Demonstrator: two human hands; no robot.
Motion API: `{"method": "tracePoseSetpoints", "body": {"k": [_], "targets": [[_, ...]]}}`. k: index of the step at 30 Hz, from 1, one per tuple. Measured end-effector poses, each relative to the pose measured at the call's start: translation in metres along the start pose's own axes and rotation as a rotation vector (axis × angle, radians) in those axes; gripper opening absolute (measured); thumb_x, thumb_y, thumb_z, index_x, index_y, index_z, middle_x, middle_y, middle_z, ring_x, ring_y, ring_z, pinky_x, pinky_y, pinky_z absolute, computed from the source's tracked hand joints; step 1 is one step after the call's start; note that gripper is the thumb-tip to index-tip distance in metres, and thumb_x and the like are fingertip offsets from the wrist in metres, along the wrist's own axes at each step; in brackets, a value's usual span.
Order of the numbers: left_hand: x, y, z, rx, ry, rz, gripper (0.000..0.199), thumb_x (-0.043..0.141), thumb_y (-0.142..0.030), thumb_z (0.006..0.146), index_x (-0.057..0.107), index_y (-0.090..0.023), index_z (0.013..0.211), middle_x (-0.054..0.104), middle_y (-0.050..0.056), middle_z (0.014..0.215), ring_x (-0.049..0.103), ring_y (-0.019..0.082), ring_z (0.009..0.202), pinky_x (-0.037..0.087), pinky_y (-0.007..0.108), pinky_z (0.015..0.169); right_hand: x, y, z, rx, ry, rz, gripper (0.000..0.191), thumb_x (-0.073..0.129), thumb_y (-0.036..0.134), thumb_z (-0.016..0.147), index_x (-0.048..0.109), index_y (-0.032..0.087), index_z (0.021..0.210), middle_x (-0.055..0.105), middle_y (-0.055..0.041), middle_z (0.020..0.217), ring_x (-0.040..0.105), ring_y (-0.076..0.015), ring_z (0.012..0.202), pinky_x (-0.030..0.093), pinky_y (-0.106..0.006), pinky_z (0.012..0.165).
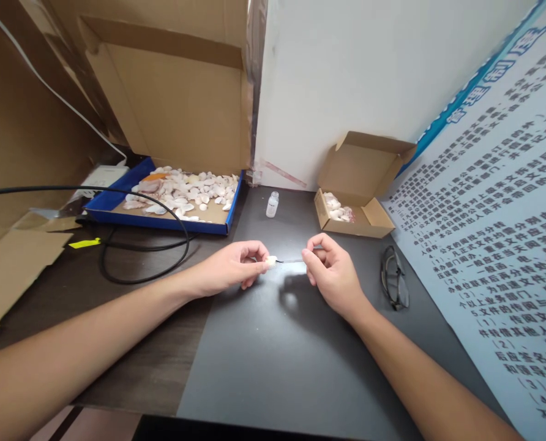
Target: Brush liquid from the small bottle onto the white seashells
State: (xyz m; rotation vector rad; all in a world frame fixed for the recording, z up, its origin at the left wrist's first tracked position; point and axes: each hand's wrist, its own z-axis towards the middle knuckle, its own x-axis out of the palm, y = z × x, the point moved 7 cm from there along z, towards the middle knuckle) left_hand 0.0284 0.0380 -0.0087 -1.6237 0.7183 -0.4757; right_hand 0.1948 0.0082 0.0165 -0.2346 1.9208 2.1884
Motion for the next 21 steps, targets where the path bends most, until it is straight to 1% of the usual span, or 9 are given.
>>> {"method": "tracePoseSetpoints", "body": {"k": [3,7,9,12,14,17,19,21], "targets": [[0.001,-0.001,0.0,0.002,0.007,-0.033,0.031,0.066,-0.045,0.082,0.052,-0.017,0.082,0.051,-0.006,0.066,0.045,0.006,0.051,0.037,0.021,0.05,0.0,0.0,0.0,-0.002,0.002,0.051,0.02,0.06,0.035,0.086,0.046,0.022,0.08,0.04,0.011,0.045,0.038,-0.0078,0.04,0.028,-0.021,0.044],[0.002,-0.002,0.0,-0.015,0.008,-0.057,0.028,0.067,-0.04,0.08,0.05,-0.018,0.082,0.05,-0.006,0.063,0.044,0.006,0.051,0.036,0.02,0.05,0.006,0.001,-0.002,-0.011,0.069,0.14,0.022,0.06,0.041,0.088,0.047,0.023,0.085,0.045,0.0097,0.051,0.043,-0.0089,0.041,0.035,-0.022,0.044],[0.003,-0.002,-0.001,-0.025,0.012,-0.069,0.025,0.067,-0.036,0.079,0.05,-0.018,0.082,0.05,-0.007,0.061,0.044,0.006,0.05,0.036,0.021,0.051,0.008,0.004,-0.003,-0.052,0.087,0.078,0.02,0.06,0.04,0.089,0.05,0.022,0.087,0.047,0.0085,0.055,0.044,-0.0092,0.045,0.036,-0.023,0.047],[0.003,-0.003,-0.002,-0.036,0.022,-0.097,0.023,0.067,-0.033,0.078,0.05,-0.018,0.082,0.05,-0.007,0.06,0.045,0.006,0.05,0.035,0.021,0.052,0.005,0.006,-0.004,-0.103,0.043,-0.037,0.017,0.06,0.036,0.09,0.051,0.022,0.088,0.044,0.0082,0.056,0.044,-0.0095,0.047,0.036,-0.024,0.048],[0.002,-0.003,-0.002,-0.04,0.029,-0.108,0.022,0.067,-0.032,0.078,0.05,-0.018,0.082,0.051,-0.007,0.061,0.045,0.007,0.051,0.035,0.021,0.053,0.002,0.007,-0.004,-0.112,0.015,-0.035,0.016,0.059,0.035,0.091,0.051,0.022,0.087,0.043,0.0083,0.056,0.044,-0.0096,0.047,0.035,-0.025,0.048],[0.002,-0.001,-0.002,-0.046,0.037,-0.099,0.022,0.067,-0.033,0.079,0.051,-0.018,0.082,0.052,-0.006,0.062,0.045,0.007,0.052,0.034,0.021,0.054,0.003,0.009,-0.005,-0.132,0.032,0.025,0.015,0.059,0.036,0.091,0.051,0.023,0.09,0.043,0.0082,0.058,0.044,-0.0098,0.047,0.037,-0.025,0.049],[0.002,0.0,-0.002,-0.045,0.041,-0.096,0.021,0.067,-0.033,0.079,0.052,-0.018,0.082,0.052,-0.006,0.062,0.045,0.007,0.053,0.035,0.021,0.054,0.005,0.011,-0.006,-0.144,0.048,-0.001,0.015,0.061,0.035,0.089,0.052,0.024,0.092,0.044,0.0078,0.06,0.045,-0.0101,0.048,0.038,-0.025,0.05],[0.002,0.001,-0.002,-0.037,0.048,-0.116,0.021,0.068,-0.032,0.079,0.054,-0.018,0.083,0.052,-0.005,0.062,0.046,0.008,0.053,0.035,0.021,0.054,0.003,0.012,-0.005,-0.149,0.021,-0.072,0.015,0.063,0.034,0.088,0.052,0.024,0.092,0.043,0.0076,0.061,0.044,-0.0103,0.049,0.038,-0.025,0.05]]}}
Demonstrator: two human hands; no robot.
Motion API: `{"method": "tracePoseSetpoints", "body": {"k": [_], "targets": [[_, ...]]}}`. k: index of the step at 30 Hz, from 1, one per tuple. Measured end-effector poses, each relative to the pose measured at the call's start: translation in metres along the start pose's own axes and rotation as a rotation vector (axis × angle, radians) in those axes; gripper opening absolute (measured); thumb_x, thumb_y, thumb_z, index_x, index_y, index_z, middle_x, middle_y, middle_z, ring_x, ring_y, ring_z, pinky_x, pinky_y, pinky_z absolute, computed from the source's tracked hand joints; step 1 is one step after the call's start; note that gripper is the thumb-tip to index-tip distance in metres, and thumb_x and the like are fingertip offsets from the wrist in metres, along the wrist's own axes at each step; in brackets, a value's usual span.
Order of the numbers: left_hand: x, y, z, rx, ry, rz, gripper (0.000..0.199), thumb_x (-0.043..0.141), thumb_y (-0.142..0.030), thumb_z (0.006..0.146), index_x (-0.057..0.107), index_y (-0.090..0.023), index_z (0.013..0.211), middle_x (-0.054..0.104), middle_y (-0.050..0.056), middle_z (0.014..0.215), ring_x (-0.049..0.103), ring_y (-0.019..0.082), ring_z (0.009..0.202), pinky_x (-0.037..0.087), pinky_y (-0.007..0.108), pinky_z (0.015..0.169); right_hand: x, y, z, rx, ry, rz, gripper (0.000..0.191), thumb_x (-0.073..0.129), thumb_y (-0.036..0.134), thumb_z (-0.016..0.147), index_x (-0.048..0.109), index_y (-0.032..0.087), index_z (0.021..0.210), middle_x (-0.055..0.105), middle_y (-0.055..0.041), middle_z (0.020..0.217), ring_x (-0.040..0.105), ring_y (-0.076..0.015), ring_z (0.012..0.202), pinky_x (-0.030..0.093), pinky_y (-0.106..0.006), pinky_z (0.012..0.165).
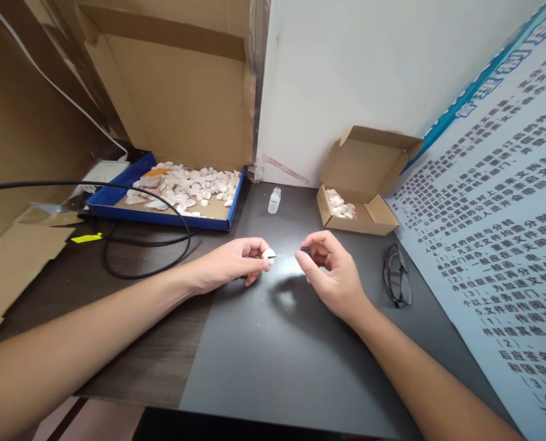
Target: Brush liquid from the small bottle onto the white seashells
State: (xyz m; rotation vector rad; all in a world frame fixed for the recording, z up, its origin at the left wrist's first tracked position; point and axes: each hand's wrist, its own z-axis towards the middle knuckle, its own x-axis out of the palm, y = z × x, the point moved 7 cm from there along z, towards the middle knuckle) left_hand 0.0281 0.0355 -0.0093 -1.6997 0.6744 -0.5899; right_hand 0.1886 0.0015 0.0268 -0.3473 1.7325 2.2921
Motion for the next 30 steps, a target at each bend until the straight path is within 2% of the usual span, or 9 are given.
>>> {"method": "tracePoseSetpoints", "body": {"k": [4,7,10,16,23,28,30], "targets": [[-0.001,0.002,0.001,0.007,0.0,-0.051,0.02,0.069,-0.03,0.078,0.054,-0.017,0.085,0.052,-0.005,0.066,0.046,0.007,0.053,0.036,0.021,0.053,-0.006,0.0,0.001,-0.003,-0.061,0.009,0.014,0.062,0.033,0.089,0.051,0.024,0.09,0.041,0.008,0.06,0.043,-0.0104,0.049,0.038,-0.025,0.05],[-0.001,0.004,0.001,0.004,0.01,-0.054,0.019,0.068,-0.028,0.079,0.054,-0.017,0.086,0.052,-0.005,0.065,0.046,0.007,0.054,0.037,0.021,0.054,-0.001,0.001,-0.001,-0.025,0.003,0.065,0.014,0.061,0.033,0.09,0.051,0.024,0.093,0.044,0.0075,0.062,0.045,-0.0103,0.05,0.039,-0.025,0.05],[0.0,0.003,0.0,0.007,0.016,-0.05,0.02,0.068,-0.03,0.081,0.053,-0.018,0.087,0.052,-0.005,0.064,0.047,0.008,0.054,0.038,0.022,0.055,0.003,0.0,-0.002,-0.02,0.032,0.017,0.015,0.062,0.033,0.089,0.052,0.024,0.095,0.043,0.0073,0.064,0.044,-0.0102,0.051,0.04,-0.025,0.05],[0.002,0.002,0.0,0.008,0.009,-0.089,0.023,0.071,-0.028,0.077,0.053,-0.018,0.086,0.053,-0.005,0.07,0.049,0.007,0.054,0.04,0.022,0.055,-0.003,-0.001,0.0,-0.011,-0.039,-0.025,0.014,0.063,0.033,0.088,0.051,0.024,0.092,0.04,0.0071,0.062,0.041,-0.0111,0.051,0.039,-0.026,0.049],[0.001,0.005,0.002,0.005,0.03,-0.11,0.018,0.068,-0.025,0.079,0.052,-0.018,0.083,0.053,-0.005,0.064,0.047,0.007,0.052,0.036,0.021,0.052,-0.004,0.003,-0.002,-0.061,-0.048,0.013,0.014,0.062,0.03,0.09,0.051,0.025,0.096,0.045,0.0076,0.062,0.045,-0.0104,0.049,0.038,-0.026,0.05],[0.0,0.004,0.0,-0.041,0.007,-0.12,0.014,0.065,-0.02,0.079,0.051,-0.017,0.083,0.051,-0.005,0.065,0.039,0.004,0.049,0.027,0.018,0.047,-0.009,0.007,-0.002,-0.087,-0.068,0.005,0.014,0.062,0.03,0.091,0.051,0.025,0.097,0.045,0.008,0.061,0.046,-0.0104,0.049,0.037,-0.026,0.05],[0.0,0.004,-0.002,-0.077,-0.002,-0.141,0.012,0.063,-0.018,0.078,0.053,-0.017,0.085,0.053,-0.004,0.07,0.041,0.005,0.052,0.03,0.019,0.048,-0.009,0.006,-0.002,-0.081,-0.076,0.012,0.014,0.061,0.031,0.091,0.05,0.025,0.097,0.045,0.008,0.061,0.046,-0.0103,0.049,0.037,-0.026,0.049]]}}
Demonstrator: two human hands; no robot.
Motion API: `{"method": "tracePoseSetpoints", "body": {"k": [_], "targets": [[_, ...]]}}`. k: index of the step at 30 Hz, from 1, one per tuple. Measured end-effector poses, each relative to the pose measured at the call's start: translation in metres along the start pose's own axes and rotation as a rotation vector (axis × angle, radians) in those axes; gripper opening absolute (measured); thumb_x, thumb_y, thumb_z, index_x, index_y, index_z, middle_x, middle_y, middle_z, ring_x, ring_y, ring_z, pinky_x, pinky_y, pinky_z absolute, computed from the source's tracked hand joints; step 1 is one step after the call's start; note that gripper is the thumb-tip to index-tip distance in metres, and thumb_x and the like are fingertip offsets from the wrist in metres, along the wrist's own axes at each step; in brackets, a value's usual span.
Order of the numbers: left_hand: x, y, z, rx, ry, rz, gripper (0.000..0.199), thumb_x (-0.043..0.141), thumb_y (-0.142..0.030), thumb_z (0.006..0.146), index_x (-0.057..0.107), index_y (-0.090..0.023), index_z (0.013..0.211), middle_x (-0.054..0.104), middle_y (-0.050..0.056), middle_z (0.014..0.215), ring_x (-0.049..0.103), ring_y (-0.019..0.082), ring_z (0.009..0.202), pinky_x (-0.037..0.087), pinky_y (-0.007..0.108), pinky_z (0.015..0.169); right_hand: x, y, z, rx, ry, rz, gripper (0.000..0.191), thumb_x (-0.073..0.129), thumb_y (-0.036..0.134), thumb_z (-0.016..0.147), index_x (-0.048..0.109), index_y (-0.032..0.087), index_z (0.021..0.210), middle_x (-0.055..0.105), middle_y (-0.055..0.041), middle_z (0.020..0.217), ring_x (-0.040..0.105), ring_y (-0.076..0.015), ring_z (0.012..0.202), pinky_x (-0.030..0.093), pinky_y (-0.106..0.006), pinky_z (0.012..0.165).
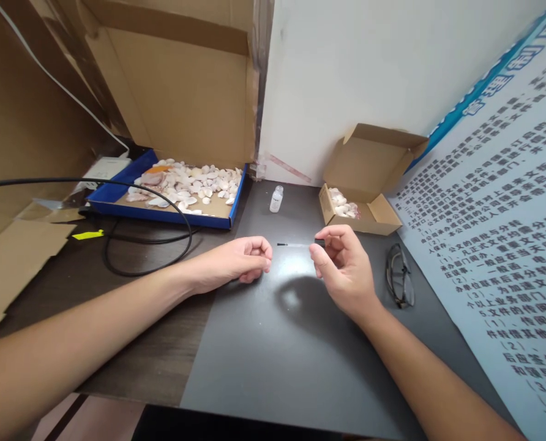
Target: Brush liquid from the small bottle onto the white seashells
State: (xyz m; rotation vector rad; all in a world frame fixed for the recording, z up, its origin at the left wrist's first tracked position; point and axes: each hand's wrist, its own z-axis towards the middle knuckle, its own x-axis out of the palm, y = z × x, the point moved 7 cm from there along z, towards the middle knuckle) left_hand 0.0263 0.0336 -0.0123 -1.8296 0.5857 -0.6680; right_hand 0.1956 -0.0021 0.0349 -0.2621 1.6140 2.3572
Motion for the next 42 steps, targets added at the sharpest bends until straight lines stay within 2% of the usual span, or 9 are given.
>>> {"method": "tracePoseSetpoints", "body": {"k": [3,5,12,18,23,26,35,42], "targets": [[0.001,-0.002,-0.003,-0.015,0.018,-0.047,0.012,0.06,-0.016,0.078,0.054,-0.017,0.088,0.059,0.002,0.088,0.057,0.01,0.069,0.041,0.022,0.056,0.003,-0.004,0.0,0.016,0.022,0.02,0.015,0.062,0.032,0.091,0.05,0.025,0.098,0.045,0.0076,0.064,0.046,-0.01,0.049,0.037,-0.025,0.049],[0.002,-0.002,-0.003,-0.015,0.035,-0.052,0.013,0.059,-0.014,0.077,0.054,-0.017,0.089,0.059,0.002,0.092,0.061,0.012,0.076,0.045,0.023,0.061,0.005,-0.006,-0.001,0.02,0.037,0.029,0.015,0.062,0.032,0.091,0.05,0.025,0.098,0.046,0.0073,0.065,0.046,-0.0097,0.05,0.038,-0.025,0.049],[0.004,0.001,-0.001,-0.027,0.059,-0.051,0.011,0.06,-0.017,0.082,0.051,-0.017,0.088,0.057,0.0,0.088,0.062,0.011,0.069,0.049,0.025,0.064,0.005,-0.008,0.0,0.007,0.032,0.031,0.015,0.061,0.031,0.091,0.051,0.024,0.098,0.045,0.0076,0.065,0.046,-0.009,0.049,0.037,-0.024,0.049],[0.003,-0.001,-0.002,-0.043,0.04,-0.037,0.013,0.059,-0.024,0.087,0.053,-0.017,0.095,0.061,0.001,0.091,0.062,0.011,0.068,0.047,0.025,0.062,0.006,-0.01,0.0,0.014,0.05,0.02,0.014,0.062,0.031,0.091,0.051,0.024,0.098,0.047,0.007,0.067,0.045,-0.009,0.051,0.038,-0.024,0.049],[0.001,-0.003,-0.003,-0.027,-0.023,-0.039,0.016,0.062,-0.03,0.086,0.054,-0.016,0.086,0.053,-0.003,0.072,0.048,0.006,0.056,0.04,0.021,0.055,0.006,-0.008,0.0,0.009,0.053,0.004,0.014,0.062,0.03,0.091,0.051,0.024,0.098,0.046,0.007,0.066,0.046,-0.0092,0.051,0.038,-0.024,0.049],[0.002,-0.003,-0.002,-0.017,-0.016,-0.036,0.019,0.068,-0.028,0.081,0.053,-0.016,0.086,0.051,-0.005,0.068,0.047,0.007,0.058,0.04,0.021,0.057,0.007,-0.007,0.0,0.006,0.054,-0.009,0.013,0.061,0.029,0.091,0.051,0.024,0.097,0.046,0.0072,0.065,0.046,-0.0091,0.051,0.038,-0.024,0.049],[0.002,0.002,0.0,0.011,0.037,0.197,0.029,0.062,-0.045,0.086,0.052,-0.017,0.082,0.054,-0.004,0.063,0.047,0.008,0.054,0.039,0.022,0.054,0.011,-0.008,-0.001,0.014,0.093,-0.049,0.013,0.061,0.029,0.091,0.052,0.023,0.097,0.045,0.0067,0.066,0.044,-0.0097,0.053,0.04,-0.024,0.05],[0.006,-0.005,-0.003,0.016,0.021,0.289,0.023,0.06,-0.035,0.085,0.045,-0.019,0.076,0.05,-0.007,0.057,0.045,0.008,0.051,0.035,0.021,0.052,0.009,-0.005,-0.001,0.013,0.085,-0.094,0.011,0.061,0.025,0.088,0.053,0.023,0.095,0.044,0.0071,0.065,0.044,-0.0097,0.053,0.04,-0.024,0.051]]}}
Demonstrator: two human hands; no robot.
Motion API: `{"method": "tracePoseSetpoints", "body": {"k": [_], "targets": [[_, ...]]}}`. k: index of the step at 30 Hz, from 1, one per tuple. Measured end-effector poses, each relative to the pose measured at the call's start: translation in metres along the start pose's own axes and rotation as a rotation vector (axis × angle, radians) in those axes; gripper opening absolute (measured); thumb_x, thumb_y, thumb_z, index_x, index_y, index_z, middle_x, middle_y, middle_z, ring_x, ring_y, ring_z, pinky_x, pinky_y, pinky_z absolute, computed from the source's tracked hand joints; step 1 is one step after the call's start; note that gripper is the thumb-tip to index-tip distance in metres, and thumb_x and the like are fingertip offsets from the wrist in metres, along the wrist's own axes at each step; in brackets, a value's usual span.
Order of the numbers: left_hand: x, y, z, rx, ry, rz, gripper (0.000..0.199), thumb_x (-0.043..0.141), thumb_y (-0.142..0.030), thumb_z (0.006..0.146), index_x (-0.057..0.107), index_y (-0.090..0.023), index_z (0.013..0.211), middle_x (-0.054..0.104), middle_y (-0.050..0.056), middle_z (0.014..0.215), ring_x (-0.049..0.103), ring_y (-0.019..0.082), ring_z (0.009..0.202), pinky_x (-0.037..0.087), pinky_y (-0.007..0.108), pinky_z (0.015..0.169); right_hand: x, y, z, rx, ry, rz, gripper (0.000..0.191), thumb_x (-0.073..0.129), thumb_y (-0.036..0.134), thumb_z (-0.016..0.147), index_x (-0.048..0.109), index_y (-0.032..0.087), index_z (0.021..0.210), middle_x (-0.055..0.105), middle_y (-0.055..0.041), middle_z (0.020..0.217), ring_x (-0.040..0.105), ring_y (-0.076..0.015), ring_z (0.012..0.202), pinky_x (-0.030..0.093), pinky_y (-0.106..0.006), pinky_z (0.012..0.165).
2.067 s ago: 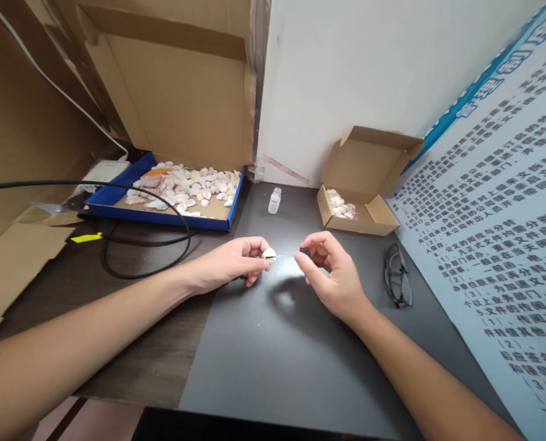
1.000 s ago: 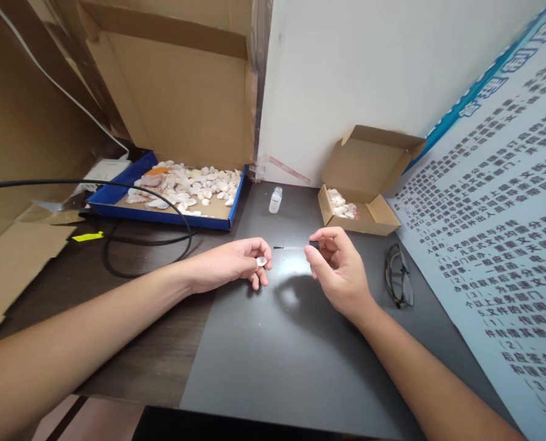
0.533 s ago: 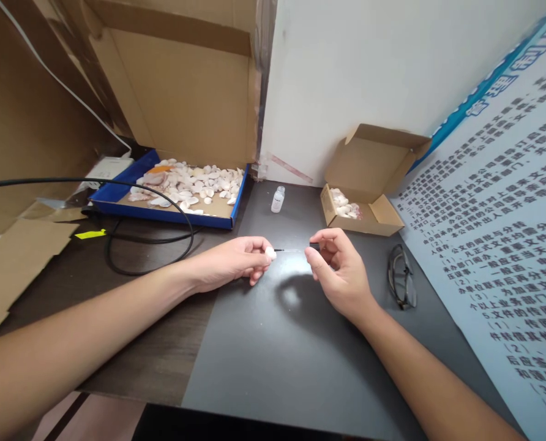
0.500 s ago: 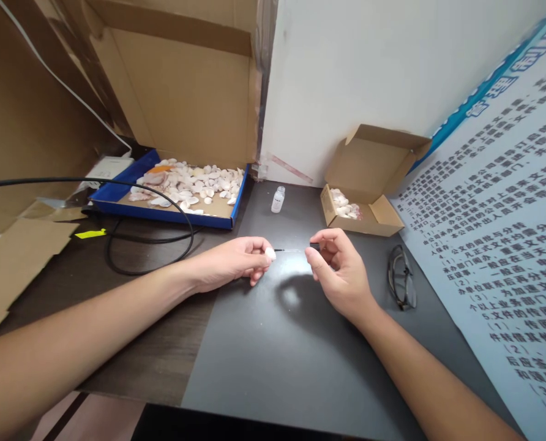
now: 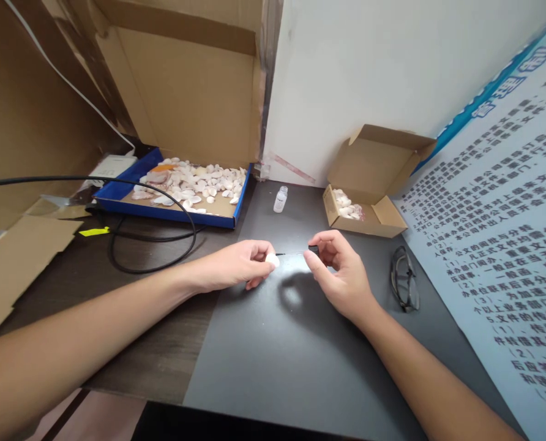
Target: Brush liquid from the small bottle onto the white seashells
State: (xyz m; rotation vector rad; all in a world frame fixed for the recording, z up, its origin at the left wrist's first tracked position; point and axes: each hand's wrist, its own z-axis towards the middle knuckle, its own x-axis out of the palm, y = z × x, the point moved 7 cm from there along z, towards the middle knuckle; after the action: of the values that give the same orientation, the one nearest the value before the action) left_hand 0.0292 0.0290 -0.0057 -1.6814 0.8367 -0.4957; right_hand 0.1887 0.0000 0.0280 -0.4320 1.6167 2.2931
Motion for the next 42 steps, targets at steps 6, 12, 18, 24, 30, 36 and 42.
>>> {"method": "tracePoseSetpoints", "body": {"k": [6,12,18,24,30,36,42], "targets": [[-0.001,-0.003,-0.001,0.03,0.005,-0.003,0.019,0.057,-0.029,0.085,0.042,-0.02,0.076,0.048,-0.007,0.056,0.043,0.008,0.053,0.033,0.021,0.054,0.005,0.001,-0.001,0.015,0.057,0.068,0.013,0.061,0.026,0.088,0.051,0.024,0.096,0.046,0.0065,0.069,0.046,-0.0091,0.052,0.04,-0.023,0.049],[-0.001,-0.001,0.0,0.025,0.002,-0.075,0.019,0.059,-0.029,0.084,0.043,-0.02,0.077,0.048,-0.007,0.058,0.044,0.008,0.053,0.034,0.021,0.056,0.002,0.001,0.002,0.025,0.016,-0.033,0.012,0.062,0.023,0.086,0.052,0.023,0.094,0.046,0.0067,0.068,0.047,-0.0092,0.054,0.041,-0.023,0.052],[0.0,0.001,0.001,0.031,0.011,-0.189,0.023,0.062,-0.035,0.084,0.046,-0.019,0.081,0.048,-0.006,0.059,0.044,0.008,0.053,0.036,0.022,0.056,0.004,0.001,0.0,0.019,0.051,0.056,0.013,0.061,0.026,0.087,0.051,0.024,0.095,0.046,0.0066,0.068,0.047,-0.0094,0.051,0.041,-0.023,0.05],[-0.001,0.002,0.001,0.0,-0.014,-0.267,0.022,0.067,-0.031,0.081,0.049,-0.019,0.081,0.049,-0.005,0.06,0.044,0.008,0.054,0.036,0.022,0.055,0.001,0.004,0.001,0.014,0.011,-0.034,0.012,0.061,0.023,0.085,0.051,0.024,0.092,0.044,0.0062,0.067,0.046,-0.0097,0.052,0.04,-0.024,0.051],[-0.002,0.006,0.002,-0.048,-0.015,-0.307,0.022,0.071,-0.03,0.079,0.054,-0.016,0.083,0.06,-0.001,0.074,0.052,0.007,0.055,0.039,0.021,0.055,-0.004,0.001,0.003,0.017,-0.016,-0.039,0.012,0.061,0.023,0.085,0.051,0.024,0.092,0.045,0.0062,0.068,0.046,-0.01,0.052,0.04,-0.024,0.051],[-0.002,0.005,0.003,-0.057,-0.015,-0.289,0.03,0.075,-0.038,0.078,0.056,-0.014,0.081,0.064,0.0,0.077,0.056,0.007,0.057,0.04,0.02,0.055,-0.003,0.002,0.002,0.003,0.015,0.018,0.013,0.06,0.022,0.085,0.051,0.024,0.094,0.049,0.0051,0.073,0.047,-0.0093,0.052,0.04,-0.025,0.051],[-0.002,0.005,0.002,-0.051,-0.005,-0.301,0.03,0.075,-0.039,0.078,0.059,-0.014,0.084,0.064,0.0,0.077,0.056,0.006,0.057,0.041,0.02,0.055,-0.007,-0.002,0.004,0.041,-0.029,-0.087,0.012,0.059,0.018,0.081,0.051,0.024,0.089,0.047,0.0054,0.07,0.046,-0.01,0.053,0.039,-0.025,0.053]]}}
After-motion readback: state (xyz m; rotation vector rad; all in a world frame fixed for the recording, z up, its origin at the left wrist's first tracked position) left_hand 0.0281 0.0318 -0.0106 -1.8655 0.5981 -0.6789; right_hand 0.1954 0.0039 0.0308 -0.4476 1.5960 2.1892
